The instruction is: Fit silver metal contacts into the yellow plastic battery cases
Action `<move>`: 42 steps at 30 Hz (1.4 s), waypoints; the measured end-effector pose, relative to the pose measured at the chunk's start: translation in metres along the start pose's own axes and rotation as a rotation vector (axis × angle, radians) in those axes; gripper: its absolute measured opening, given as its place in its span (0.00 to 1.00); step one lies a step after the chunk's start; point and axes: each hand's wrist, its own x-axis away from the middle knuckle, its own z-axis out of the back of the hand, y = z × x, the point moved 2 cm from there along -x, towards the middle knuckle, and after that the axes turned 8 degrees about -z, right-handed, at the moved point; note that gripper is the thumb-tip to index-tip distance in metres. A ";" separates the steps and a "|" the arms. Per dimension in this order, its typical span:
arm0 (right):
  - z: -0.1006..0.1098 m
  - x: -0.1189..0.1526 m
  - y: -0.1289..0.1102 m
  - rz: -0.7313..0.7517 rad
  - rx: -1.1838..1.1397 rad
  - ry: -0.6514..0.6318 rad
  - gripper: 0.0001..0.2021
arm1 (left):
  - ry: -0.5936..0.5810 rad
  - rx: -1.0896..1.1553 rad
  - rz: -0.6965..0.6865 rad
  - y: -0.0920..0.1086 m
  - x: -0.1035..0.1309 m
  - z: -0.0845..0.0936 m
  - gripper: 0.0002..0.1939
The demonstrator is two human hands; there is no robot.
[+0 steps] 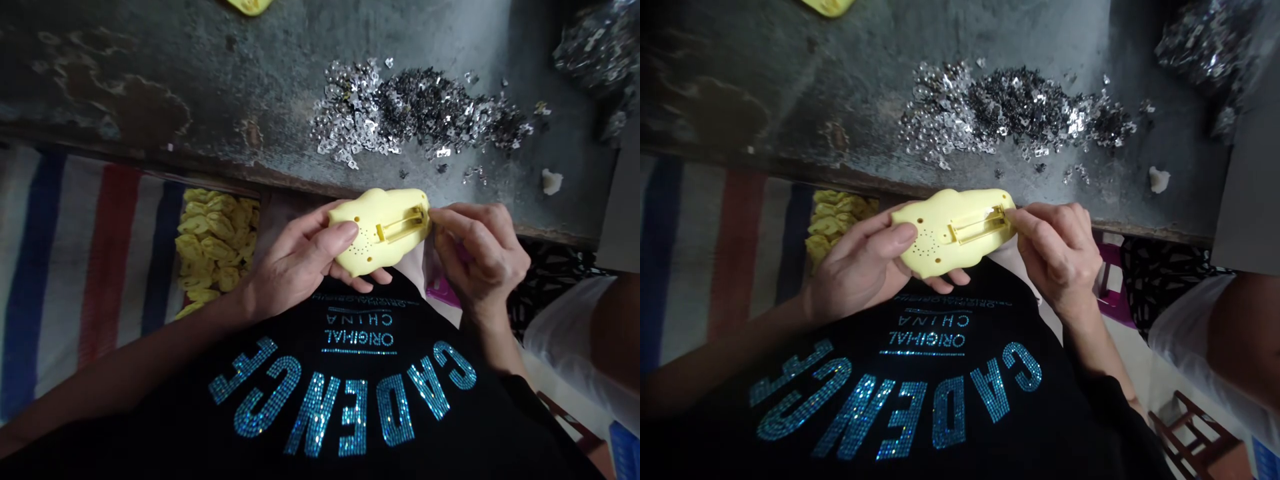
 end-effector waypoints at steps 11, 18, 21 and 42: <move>-0.012 -0.018 0.035 -0.341 -0.537 -0.398 0.19 | -0.239 -0.247 -0.259 -0.010 0.003 0.008 0.29; -0.016 0.005 0.030 -0.239 -0.608 -0.133 0.16 | -0.383 -0.246 -0.195 -0.010 -0.006 0.008 0.54; -0.019 0.014 0.032 -0.159 -0.584 -0.026 0.19 | -0.472 -0.350 -0.206 -0.011 -0.015 0.008 0.61; -0.042 0.014 0.033 0.166 -0.624 0.372 0.24 | -0.535 -0.915 -1.284 0.000 -0.012 0.001 0.26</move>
